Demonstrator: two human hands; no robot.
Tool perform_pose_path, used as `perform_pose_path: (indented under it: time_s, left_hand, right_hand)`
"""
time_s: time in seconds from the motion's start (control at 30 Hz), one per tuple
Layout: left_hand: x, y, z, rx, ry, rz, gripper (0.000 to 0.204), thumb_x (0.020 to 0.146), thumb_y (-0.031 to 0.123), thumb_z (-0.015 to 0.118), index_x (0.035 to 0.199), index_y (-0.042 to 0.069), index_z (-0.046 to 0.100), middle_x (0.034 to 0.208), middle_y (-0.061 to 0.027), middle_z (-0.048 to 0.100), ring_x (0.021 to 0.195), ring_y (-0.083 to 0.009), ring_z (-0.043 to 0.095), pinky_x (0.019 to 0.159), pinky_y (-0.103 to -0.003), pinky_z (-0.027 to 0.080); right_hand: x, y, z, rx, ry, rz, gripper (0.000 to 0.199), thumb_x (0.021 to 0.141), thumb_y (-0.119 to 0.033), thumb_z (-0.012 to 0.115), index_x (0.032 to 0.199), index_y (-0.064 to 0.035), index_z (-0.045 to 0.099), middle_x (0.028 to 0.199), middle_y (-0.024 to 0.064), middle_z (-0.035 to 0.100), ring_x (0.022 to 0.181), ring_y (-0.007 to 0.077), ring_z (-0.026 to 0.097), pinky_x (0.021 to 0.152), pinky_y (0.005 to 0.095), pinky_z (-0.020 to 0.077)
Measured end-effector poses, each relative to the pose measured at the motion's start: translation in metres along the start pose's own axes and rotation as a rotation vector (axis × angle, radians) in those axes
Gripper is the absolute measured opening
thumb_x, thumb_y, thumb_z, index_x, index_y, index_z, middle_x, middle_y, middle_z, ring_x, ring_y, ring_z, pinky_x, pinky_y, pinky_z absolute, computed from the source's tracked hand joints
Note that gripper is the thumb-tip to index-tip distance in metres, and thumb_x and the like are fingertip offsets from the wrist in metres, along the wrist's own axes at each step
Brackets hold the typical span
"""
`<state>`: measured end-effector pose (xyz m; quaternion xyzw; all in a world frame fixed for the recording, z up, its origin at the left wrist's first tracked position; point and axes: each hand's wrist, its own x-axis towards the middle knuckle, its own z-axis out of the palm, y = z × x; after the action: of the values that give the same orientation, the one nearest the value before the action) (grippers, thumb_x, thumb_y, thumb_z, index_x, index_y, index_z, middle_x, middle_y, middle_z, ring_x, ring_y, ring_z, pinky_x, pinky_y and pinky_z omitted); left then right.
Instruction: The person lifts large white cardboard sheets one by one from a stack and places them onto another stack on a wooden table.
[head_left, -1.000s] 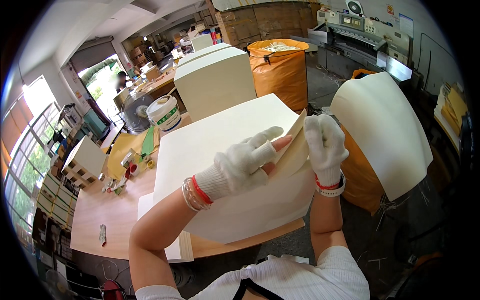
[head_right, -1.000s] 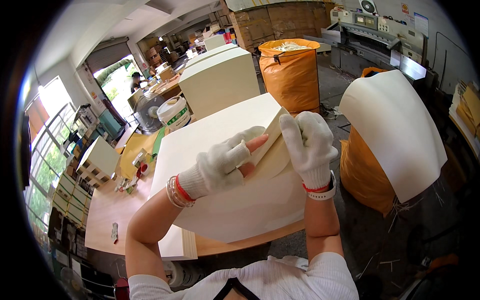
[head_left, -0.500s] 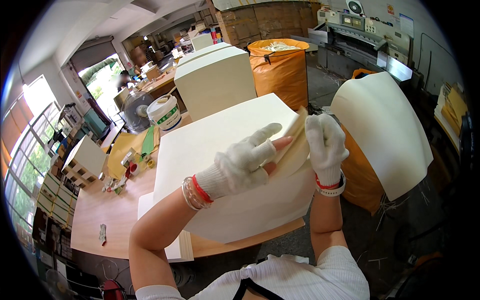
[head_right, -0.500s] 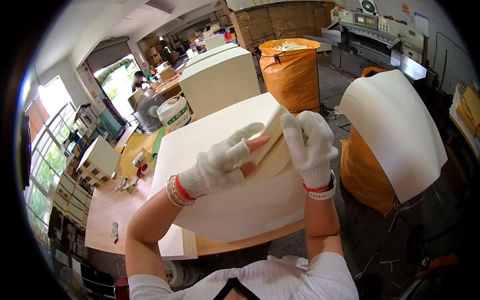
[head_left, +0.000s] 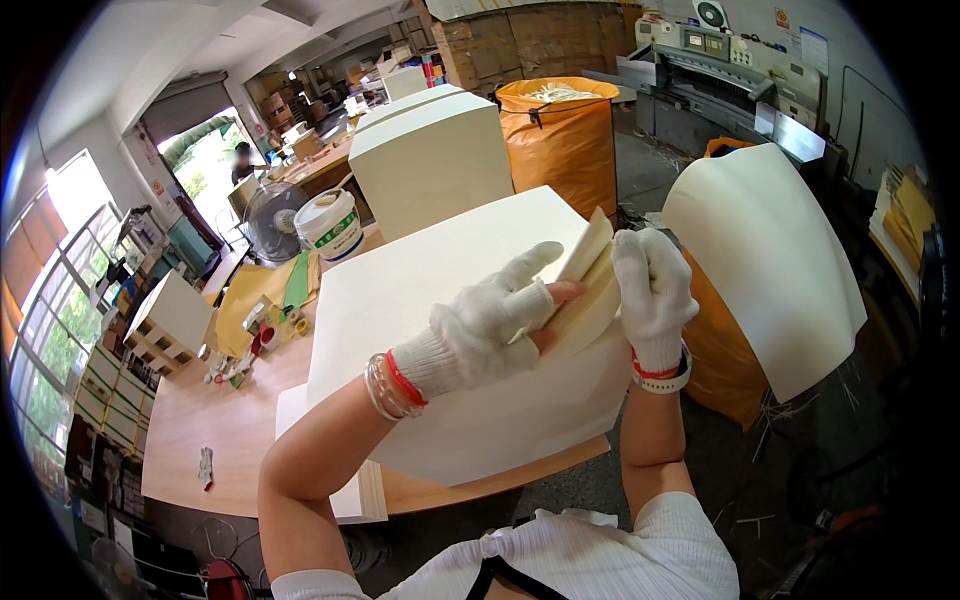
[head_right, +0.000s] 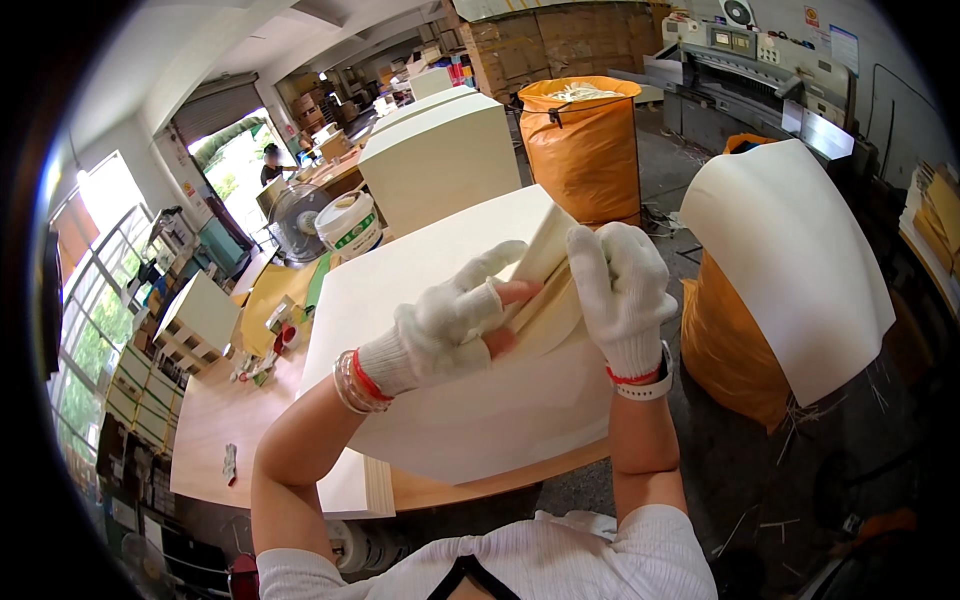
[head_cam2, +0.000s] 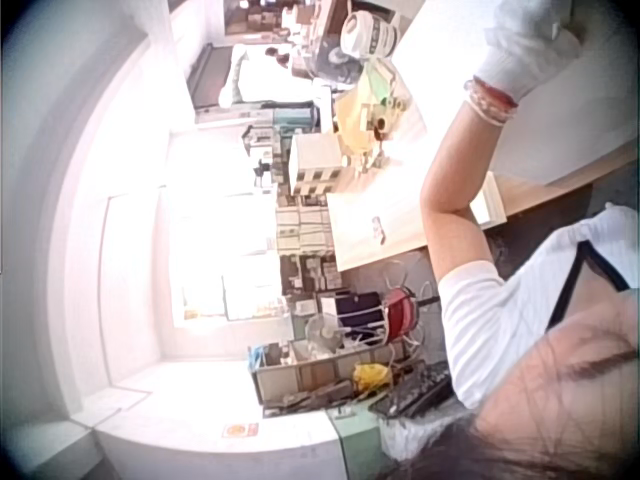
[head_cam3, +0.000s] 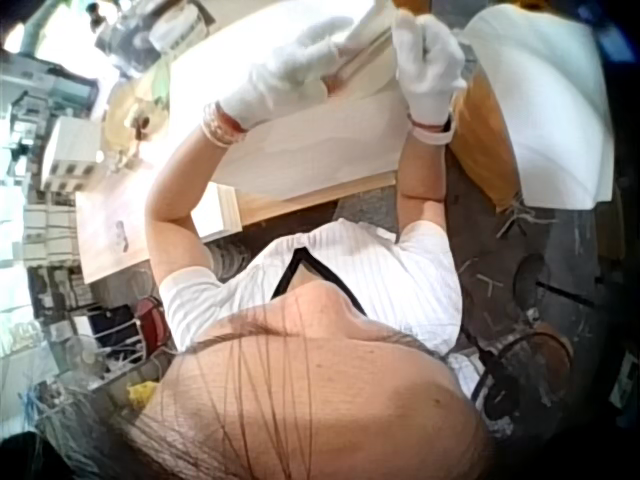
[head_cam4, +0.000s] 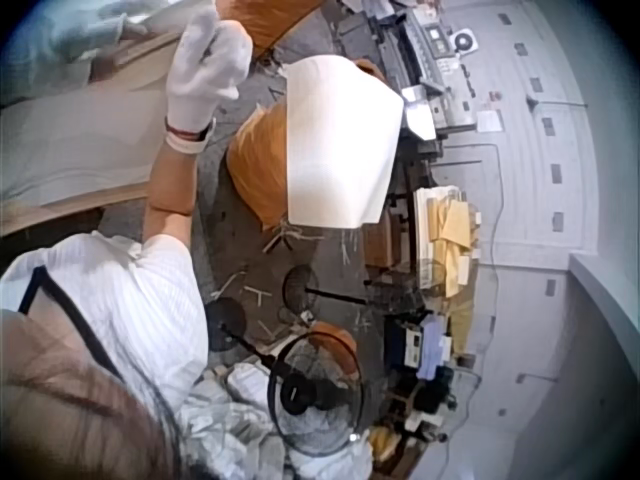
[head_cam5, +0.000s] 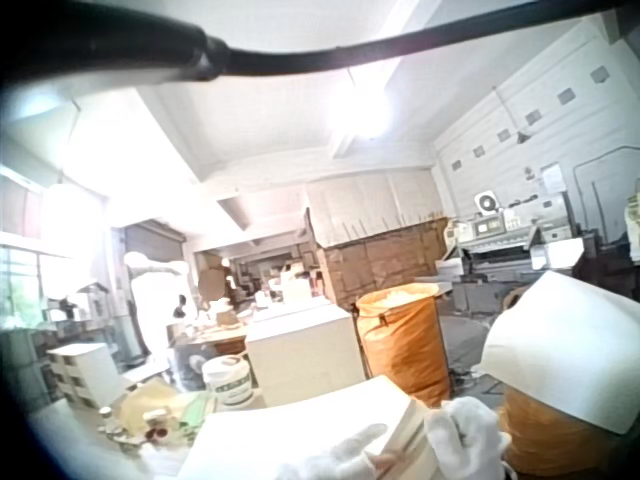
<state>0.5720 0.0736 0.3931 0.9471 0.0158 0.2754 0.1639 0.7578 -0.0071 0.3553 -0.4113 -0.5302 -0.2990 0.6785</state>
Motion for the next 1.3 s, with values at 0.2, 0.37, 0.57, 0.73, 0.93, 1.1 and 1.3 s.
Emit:
perform_pose_path:
  time_s: [0.2,0.37,0.57,0.73,0.93,1.1,1.3]
  left_hand:
    - [0.006,0.009,-0.011,-0.049,-0.136,-0.011,0.035,0.073,0.004,0.077,0.106,0.005,0.065,0.134,-0.0207,0.055,0.110,-0.0354,0.061,0.089,-0.037,0.051]
    - [0.001,0.009,-0.006,-0.046,-0.042,-0.046,0.036,0.072,0.004,0.079,0.104,0.007,0.064,0.137,-0.0180,0.053,0.112,-0.0367,0.061,0.090,-0.038,0.052]
    - [0.001,0.004,-0.006,-0.065,-0.021,-0.016,0.039,0.072,-0.001,0.075,0.109,0.009,0.065,0.139,-0.0200,0.051,0.114,-0.0360,0.061,0.090,-0.034,0.052]
    - [0.002,0.003,-0.007,-0.042,-0.090,-0.001,0.036,0.074,-0.007,0.066,0.107,0.008,0.065,0.136,-0.0209,0.053,0.110,-0.0348,0.063,0.085,-0.033,0.053]
    - [0.003,0.011,-0.010,-0.049,-0.105,-0.080,0.035,0.072,-0.002,0.073,0.105,0.008,0.065,0.138,-0.0192,0.052,0.111,-0.0342,0.062,0.087,-0.035,0.053]
    - [0.001,0.005,-0.004,-0.043,-0.055,-0.075,0.039,0.070,0.005,0.082,0.104,0.009,0.063,0.141,-0.0188,0.048,0.118,-0.0368,0.058,0.093,-0.037,0.052]
    - [0.003,0.005,-0.006,-0.048,-0.063,-0.078,0.041,0.069,0.004,0.081,0.105,0.010,0.064,0.142,-0.0207,0.046,0.121,-0.0377,0.055,0.096,-0.037,0.050]
  right_hand:
    - [-0.002,0.002,-0.007,0.014,-0.136,0.173,0.004,0.089,0.002,0.060,0.090,0.0061,0.061,0.065,0.0083,0.044,0.058,0.0236,0.045,0.053,0.0342,0.0386]
    - [-0.004,0.005,-0.009,0.002,-0.142,0.115,0.005,0.090,0.003,0.059,0.091,0.0061,0.061,0.065,0.0085,0.045,0.058,0.0241,0.046,0.053,0.0347,0.0390]
    - [-0.005,0.003,-0.002,0.051,-0.006,0.081,0.009,0.091,0.001,0.060,0.083,0.0057,0.058,0.065,0.0095,0.046,0.057,0.0231,0.045,0.054,0.0344,0.0386]
    - [0.001,-0.007,-0.003,0.128,-0.062,0.293,0.026,0.093,-0.003,0.060,0.071,0.0032,0.049,0.061,0.0092,0.043,0.055,0.0204,0.043,0.053,0.0343,0.0371]
    - [-0.003,0.002,-0.005,0.057,-0.076,0.325,0.027,0.093,-0.004,0.060,0.070,0.0031,0.048,0.059,0.0086,0.041,0.053,0.0202,0.041,0.051,0.0343,0.0351]
    - [-0.003,0.002,-0.006,0.070,-0.085,0.304,0.029,0.094,-0.005,0.060,0.069,0.0030,0.047,0.060,0.0092,0.041,0.053,0.0211,0.041,0.051,0.0354,0.0352]
    - [-0.001,0.003,-0.008,0.059,-0.104,0.298,0.028,0.093,-0.004,0.059,0.070,0.0040,0.047,0.059,0.0094,0.041,0.054,0.0219,0.042,0.052,0.0356,0.0352]
